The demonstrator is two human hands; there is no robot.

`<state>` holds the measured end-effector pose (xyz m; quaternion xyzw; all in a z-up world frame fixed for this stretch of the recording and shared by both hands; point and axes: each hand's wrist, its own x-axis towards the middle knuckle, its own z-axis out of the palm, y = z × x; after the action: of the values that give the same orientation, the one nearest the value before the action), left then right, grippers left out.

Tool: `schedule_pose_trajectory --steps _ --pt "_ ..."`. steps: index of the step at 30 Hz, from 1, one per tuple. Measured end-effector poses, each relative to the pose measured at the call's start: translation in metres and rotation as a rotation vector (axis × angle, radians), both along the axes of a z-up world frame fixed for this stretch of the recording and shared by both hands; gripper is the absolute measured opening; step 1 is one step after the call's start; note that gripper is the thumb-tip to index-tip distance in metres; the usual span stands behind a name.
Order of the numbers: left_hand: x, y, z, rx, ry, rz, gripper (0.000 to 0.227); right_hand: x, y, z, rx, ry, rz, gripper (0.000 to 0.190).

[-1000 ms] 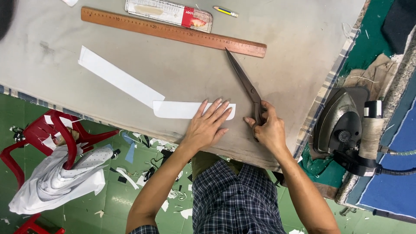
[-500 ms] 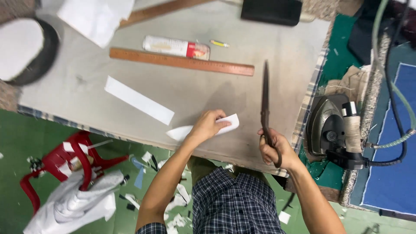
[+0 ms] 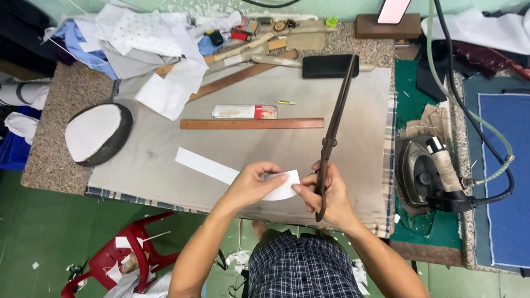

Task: The person uses large shears to cut a long strip of white paper on a workbench. They trim the edges and corners of the paper, occasionally lifting and rotating the strip to adjust the cutting angle.

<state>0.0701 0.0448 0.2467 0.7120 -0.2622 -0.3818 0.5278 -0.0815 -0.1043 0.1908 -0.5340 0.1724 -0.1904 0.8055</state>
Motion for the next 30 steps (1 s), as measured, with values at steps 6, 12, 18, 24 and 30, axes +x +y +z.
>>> schedule_pose_trajectory --steps 6,12,18,24,30 --pt "-0.063 0.022 -0.013 -0.833 -1.159 0.088 0.041 0.018 0.011 0.012 -0.011 0.086 -0.009 0.050" --pt "-0.081 -0.014 -0.072 -0.621 -0.232 -0.072 0.083 0.025 0.022 0.042 0.006 0.011 0.119 0.044" --pt "-0.053 -0.020 -0.061 -0.934 -0.271 0.287 0.104 0.029 0.027 0.033 0.051 -0.107 0.102 0.048" --pt "-0.057 -0.001 -0.045 -0.724 -0.159 0.418 0.024 0.025 0.024 0.029 -0.011 -0.132 0.149 0.047" --pt "-0.035 0.004 -0.062 -0.727 -0.022 0.759 0.016 0.011 0.009 -0.015 0.116 -0.307 0.406 0.056"
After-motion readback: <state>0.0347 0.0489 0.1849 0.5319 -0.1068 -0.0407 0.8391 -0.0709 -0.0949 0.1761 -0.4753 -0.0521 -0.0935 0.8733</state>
